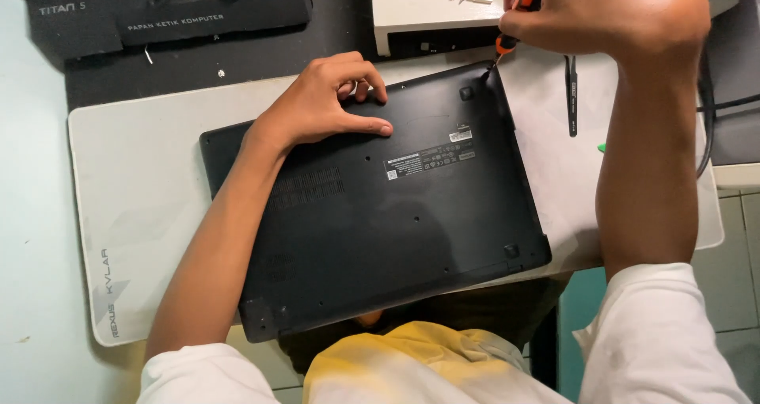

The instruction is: The person uses a screwdriver to remove screws from the back cover of a black Lenovo laptop. They systematically unscrew fasteners around the perimeter and center of the device, placing the screws on the white desk mat.

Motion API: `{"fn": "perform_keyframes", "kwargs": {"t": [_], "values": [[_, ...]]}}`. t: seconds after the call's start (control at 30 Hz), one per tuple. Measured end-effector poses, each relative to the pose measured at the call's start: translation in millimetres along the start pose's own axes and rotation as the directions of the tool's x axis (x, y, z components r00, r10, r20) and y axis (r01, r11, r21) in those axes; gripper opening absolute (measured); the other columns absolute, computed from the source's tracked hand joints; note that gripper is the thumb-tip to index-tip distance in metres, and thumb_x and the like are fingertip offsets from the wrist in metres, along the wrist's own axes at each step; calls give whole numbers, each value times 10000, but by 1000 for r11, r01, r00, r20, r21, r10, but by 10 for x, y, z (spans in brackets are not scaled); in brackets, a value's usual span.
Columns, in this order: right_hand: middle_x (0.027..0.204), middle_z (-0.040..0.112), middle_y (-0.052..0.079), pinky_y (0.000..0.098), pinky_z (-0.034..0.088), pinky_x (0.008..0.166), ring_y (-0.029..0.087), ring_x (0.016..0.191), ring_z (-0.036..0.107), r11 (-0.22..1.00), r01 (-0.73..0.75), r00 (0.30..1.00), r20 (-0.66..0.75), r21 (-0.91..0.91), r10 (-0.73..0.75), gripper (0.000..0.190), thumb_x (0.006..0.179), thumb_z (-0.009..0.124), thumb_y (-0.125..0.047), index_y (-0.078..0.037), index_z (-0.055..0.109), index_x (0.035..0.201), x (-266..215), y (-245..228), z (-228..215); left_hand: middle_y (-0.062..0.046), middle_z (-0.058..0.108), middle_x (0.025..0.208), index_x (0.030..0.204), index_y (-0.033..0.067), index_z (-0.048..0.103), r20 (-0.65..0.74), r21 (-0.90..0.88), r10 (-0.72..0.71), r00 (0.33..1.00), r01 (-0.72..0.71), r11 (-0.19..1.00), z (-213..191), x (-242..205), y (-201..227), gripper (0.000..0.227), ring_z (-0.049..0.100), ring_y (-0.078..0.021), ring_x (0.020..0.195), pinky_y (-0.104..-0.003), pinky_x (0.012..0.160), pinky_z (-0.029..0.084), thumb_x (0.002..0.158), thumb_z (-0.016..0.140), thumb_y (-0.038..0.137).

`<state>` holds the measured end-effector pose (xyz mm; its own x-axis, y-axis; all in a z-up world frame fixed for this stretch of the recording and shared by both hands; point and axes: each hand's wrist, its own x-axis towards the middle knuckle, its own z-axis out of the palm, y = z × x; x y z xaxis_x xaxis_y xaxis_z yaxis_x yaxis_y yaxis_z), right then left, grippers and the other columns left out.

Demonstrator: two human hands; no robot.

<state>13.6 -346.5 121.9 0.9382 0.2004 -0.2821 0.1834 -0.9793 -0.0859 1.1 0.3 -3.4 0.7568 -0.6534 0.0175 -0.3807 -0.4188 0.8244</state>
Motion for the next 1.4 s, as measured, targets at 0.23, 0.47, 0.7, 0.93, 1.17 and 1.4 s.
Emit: {"fn": "perform_keyframes", "kwargs": {"t": [0.23,0.47,0.7,0.93,1.17,1.4], "values": [[939,755,75,475,472,629,302,745,650,999,-21,999,36,44,19,185,1123,671,-323,-169,774,1127,8,-29,45,53,671,1021,1069,229,825,-11,-5,27,1000,-27,1000,7,4,-19,369,557,-103,903,-275,791,456,887,1134,318],[1073,798,133,543,530,582,392,800,727,998,-29,1000,-7,-60,28,263,1074,773,-402,-181,802,1215,26,-8,180,51,660,1027,1071,230,823,-2,-13,8,1000,-8,1000,3,5,-7,374,543,-107,900,-276,792,456,883,1132,323],[802,704,121,548,467,530,364,628,625,991,32,994,-100,-131,-45,174,1105,685,-248,-112,696,997,286,49,467,47,651,1022,1069,231,828,-10,-11,5,1000,-5,1000,7,-4,14,365,537,-101,892,-275,794,441,886,1132,318],[1233,810,88,486,586,706,334,904,769,975,221,974,52,-29,-219,358,1120,818,-282,-128,744,1434,149,-32,212,50,683,1040,1072,218,826,-3,-5,6,1000,-6,1000,-7,-13,31,362,550,-104,909,-276,785,434,894,1126,315],[1230,811,226,664,610,810,555,1035,776,987,-153,986,-69,-46,150,541,1195,700,-554,-38,751,1350,218,-51,372,54,657,1027,1067,232,822,-10,5,-17,1000,17,1000,-4,-15,68,354,526,-108,895,-277,781,423,894,1124,298],[910,823,180,544,587,622,441,772,788,978,-65,996,47,-199,75,432,1099,796,-422,7,812,1055,268,-28,383,54,667,1026,1067,234,823,-4,1,-14,1000,14,1000,-2,-12,42,355,541,-110,901,-279,781,439,892,1124,303]]}}
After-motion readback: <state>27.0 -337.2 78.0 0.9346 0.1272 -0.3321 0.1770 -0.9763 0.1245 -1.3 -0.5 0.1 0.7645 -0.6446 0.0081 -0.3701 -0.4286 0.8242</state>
